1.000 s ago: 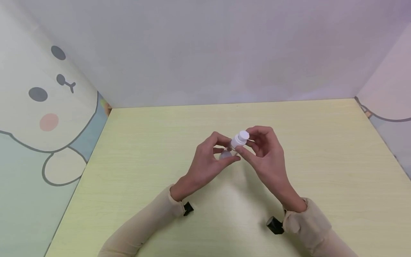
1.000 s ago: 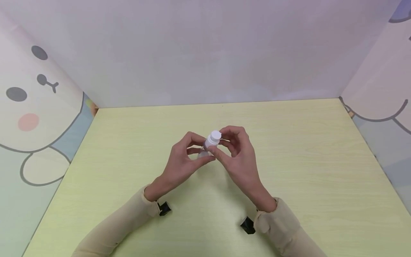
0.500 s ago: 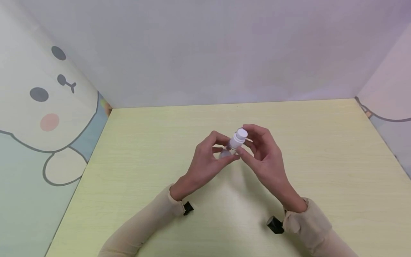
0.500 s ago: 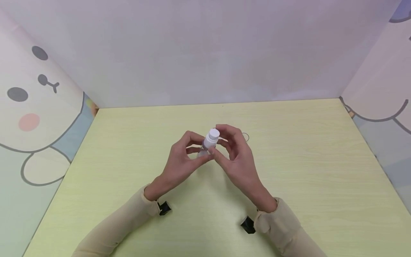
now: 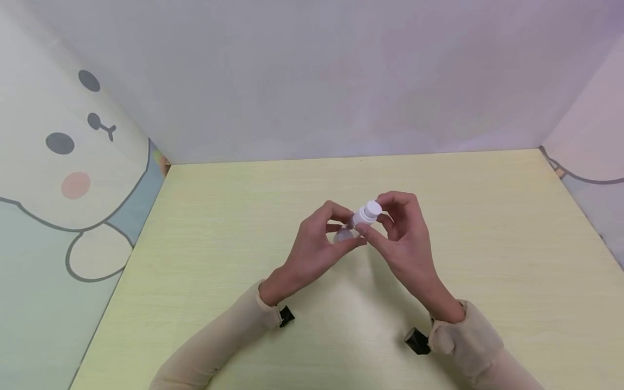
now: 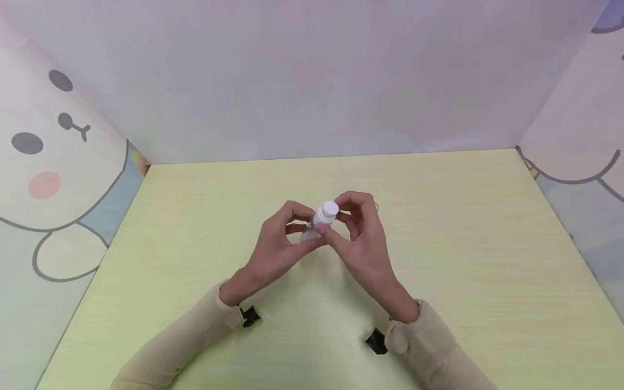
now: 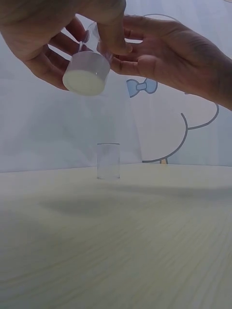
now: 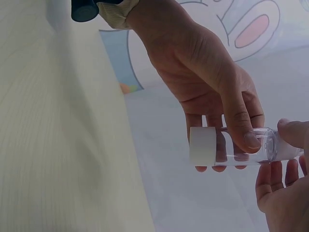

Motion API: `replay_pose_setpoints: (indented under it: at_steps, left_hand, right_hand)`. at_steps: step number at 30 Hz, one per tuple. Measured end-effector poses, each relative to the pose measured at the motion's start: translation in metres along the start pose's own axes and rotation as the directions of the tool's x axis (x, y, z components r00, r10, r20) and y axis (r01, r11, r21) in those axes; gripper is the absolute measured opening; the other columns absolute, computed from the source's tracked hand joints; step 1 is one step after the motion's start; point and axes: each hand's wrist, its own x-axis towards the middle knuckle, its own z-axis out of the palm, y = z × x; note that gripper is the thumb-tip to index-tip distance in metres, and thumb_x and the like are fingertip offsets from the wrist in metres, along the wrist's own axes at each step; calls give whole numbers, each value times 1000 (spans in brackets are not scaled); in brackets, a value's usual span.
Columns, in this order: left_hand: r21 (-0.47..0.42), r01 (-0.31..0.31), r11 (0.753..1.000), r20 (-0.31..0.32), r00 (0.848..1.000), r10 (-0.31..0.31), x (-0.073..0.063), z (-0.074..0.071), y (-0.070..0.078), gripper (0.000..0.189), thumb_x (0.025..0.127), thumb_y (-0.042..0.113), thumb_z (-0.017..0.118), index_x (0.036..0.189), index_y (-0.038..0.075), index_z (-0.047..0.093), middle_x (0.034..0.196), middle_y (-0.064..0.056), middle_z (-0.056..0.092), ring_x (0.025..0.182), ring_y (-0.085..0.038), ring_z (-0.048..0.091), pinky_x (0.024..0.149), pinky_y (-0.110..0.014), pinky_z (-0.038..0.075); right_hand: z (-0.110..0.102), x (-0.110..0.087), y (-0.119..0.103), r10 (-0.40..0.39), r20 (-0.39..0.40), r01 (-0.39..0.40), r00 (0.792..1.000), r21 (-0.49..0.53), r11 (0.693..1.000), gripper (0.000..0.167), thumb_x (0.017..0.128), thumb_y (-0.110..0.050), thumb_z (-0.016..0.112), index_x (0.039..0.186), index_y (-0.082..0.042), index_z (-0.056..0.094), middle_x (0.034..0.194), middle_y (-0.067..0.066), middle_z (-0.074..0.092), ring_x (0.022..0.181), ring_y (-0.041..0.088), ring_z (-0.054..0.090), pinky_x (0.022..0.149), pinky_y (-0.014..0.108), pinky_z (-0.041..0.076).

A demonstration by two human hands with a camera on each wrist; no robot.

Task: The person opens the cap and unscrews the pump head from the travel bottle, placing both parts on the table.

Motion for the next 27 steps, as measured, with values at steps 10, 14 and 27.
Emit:
replay_pose_setpoints:
  at_steps: [10, 14, 27]
  left_hand:
    - [-8, -15, 1000, -12, 1000, 15, 1, -3, 0, 41, 85, 11, 87, 114, 10, 58, 112, -1, 69, 106, -12, 68, 90, -34, 64]
    - [-7, -8, 1000, -11, 1000, 8, 1, -3, -1, 41, 85, 11, 87, 114, 10, 58, 113, -1, 69, 107, -12, 68, 90, -35, 64]
    - [-1, -13, 1000, -2, 1000, 13, -1, -3, 0, 39, 86, 15, 87, 113, 11, 59, 111, 0, 69, 106, -11, 68, 91, -30, 63]
  right_hand:
    - [0, -1, 0, -32, 31, 31, 999, 13, 999, 53, 89, 19, 68, 134, 7, 43, 130, 5, 54, 114, 16, 60, 106, 23, 54]
    - [0, -1, 1, -42, 55, 42, 998, 15, 999, 53, 91, 19, 64, 137, 7, 41, 131, 5, 56, 117, 17, 61, 108, 25, 53]
    - [3, -2, 2, -38, 5, 38, 999, -4, 999, 57, 84, 19, 74, 130, 8, 43, 126, 1, 51, 111, 16, 57, 101, 22, 55]
